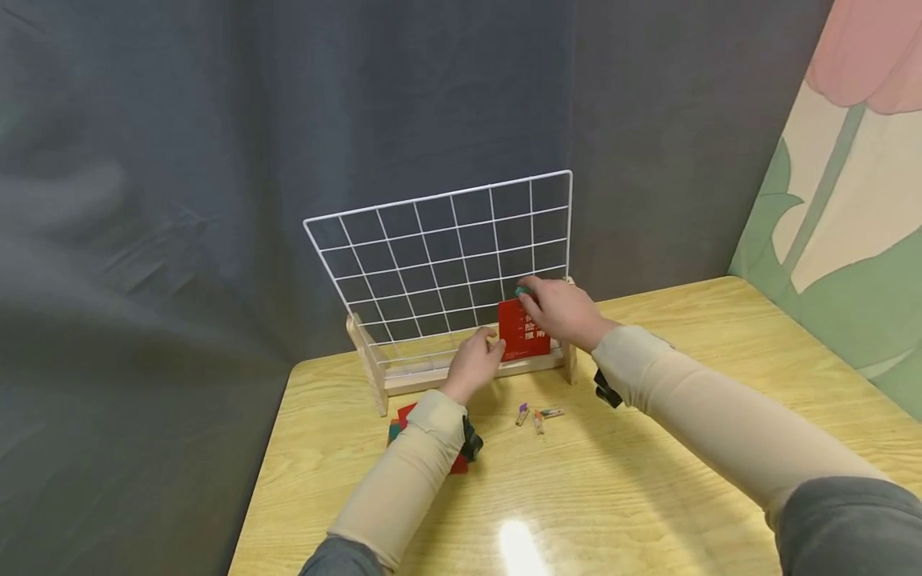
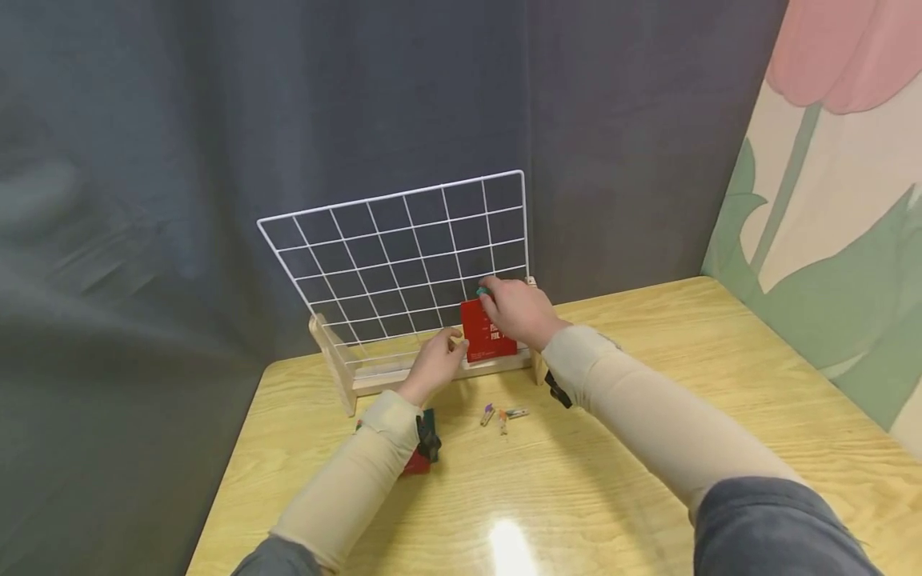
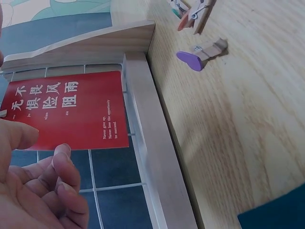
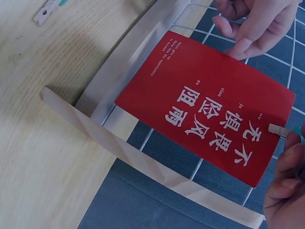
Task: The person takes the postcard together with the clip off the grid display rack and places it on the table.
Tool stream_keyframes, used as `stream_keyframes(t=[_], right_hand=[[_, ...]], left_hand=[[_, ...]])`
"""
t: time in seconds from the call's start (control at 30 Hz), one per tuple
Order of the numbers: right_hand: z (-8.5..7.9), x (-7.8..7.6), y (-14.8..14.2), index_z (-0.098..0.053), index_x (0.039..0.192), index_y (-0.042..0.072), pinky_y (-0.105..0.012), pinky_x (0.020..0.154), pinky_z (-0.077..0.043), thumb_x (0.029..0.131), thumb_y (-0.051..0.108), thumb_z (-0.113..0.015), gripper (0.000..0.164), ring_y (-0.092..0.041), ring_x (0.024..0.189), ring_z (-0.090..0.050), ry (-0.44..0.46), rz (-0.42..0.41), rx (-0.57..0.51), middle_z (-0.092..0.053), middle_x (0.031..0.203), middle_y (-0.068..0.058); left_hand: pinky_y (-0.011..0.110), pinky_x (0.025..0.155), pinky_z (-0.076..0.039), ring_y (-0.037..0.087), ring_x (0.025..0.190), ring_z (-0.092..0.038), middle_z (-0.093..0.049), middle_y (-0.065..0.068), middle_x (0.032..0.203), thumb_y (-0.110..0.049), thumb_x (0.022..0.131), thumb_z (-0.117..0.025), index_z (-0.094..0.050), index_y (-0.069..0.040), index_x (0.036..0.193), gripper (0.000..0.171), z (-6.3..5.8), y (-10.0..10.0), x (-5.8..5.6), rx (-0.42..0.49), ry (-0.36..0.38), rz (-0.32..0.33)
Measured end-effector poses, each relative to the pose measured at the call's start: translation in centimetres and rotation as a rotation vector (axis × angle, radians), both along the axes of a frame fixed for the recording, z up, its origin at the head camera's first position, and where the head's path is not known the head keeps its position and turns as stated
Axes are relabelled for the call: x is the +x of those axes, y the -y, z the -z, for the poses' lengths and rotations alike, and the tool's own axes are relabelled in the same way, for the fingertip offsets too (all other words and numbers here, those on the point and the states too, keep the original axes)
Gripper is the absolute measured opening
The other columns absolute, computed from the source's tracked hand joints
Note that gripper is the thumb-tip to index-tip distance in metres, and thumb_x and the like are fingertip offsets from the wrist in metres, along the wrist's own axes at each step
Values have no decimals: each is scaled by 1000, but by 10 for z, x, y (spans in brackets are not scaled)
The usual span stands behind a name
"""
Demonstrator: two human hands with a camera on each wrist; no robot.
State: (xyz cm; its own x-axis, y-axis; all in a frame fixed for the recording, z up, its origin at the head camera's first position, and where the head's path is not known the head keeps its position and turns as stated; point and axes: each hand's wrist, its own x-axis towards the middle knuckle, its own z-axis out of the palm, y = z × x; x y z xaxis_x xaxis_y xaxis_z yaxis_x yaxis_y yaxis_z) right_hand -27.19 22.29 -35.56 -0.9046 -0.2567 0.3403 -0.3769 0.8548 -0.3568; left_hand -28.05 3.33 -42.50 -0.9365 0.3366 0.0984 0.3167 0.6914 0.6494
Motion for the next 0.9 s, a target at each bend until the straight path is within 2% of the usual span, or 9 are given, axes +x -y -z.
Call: stream_keyframes(t=[0.2, 0.4, 0.53, 0.63, 0.77, 0.9], right_hand=[[-1, -2, 5, -61, 136, -3, -52, 85, -56, 108, 19, -52, 37, -30, 87, -70, 3, 5, 30, -73, 110, -19], [-4, -2, 11, -63, 133, -4, -54, 92, -54, 108, 18, -52, 35, -37, 106, -70, -11, -5, 72, -71, 120, -21], [-8, -3, 13, -65, 130, -3, -55, 92, -54, 107, 18, -53, 33, -37, 106, -70, -22, 5, 91, -72, 117, -19], [-9, -5, 13, -65, 129, -2, -55, 90, -55, 108, 19, -53, 33, -35, 102, -71, -7, 6, 101, -73, 113, -17], [-5, -7, 13, -66, 125, -1, -54, 86, -56, 107, 18, -53, 29, -32, 97, -71, 0, -27, 117, -73, 109, -15], [-3, -7, 10, -68, 121, 2, -52, 88, -55, 107, 16, -55, 24, -31, 102, -70, -43, -58, 132, -73, 113, -13]], left_hand=[[29, 53, -38, 12, 54, -47, -57, 0, 73, -28, 109, -50, -60, -2, 134, 37, -1, -3, -2, -7, 8, -7], [29, 50, -35, 13, 53, -44, -53, 1, 71, -26, 109, -50, -61, 0, 131, 35, 1, -5, -4, -14, -17, -6], [30, 54, -39, 14, 57, -48, -55, 2, 74, -23, 110, -47, -60, 2, 130, 35, -1, -5, -5, 4, -39, 1], [32, 58, -42, 16, 61, -51, -56, 3, 76, -20, 110, -46, -63, 1, 122, 29, -3, -4, -5, 11, -70, -6], [33, 61, -42, 18, 64, -51, -55, 4, 75, -17, 109, -46, -63, -3, 108, 22, -3, -3, -4, -6, -99, -34], [33, 60, -41, 18, 64, -52, -55, 4, 74, -17, 109, -46, -63, -4, 107, 22, -3, -3, -4, -14, -92, -44]])
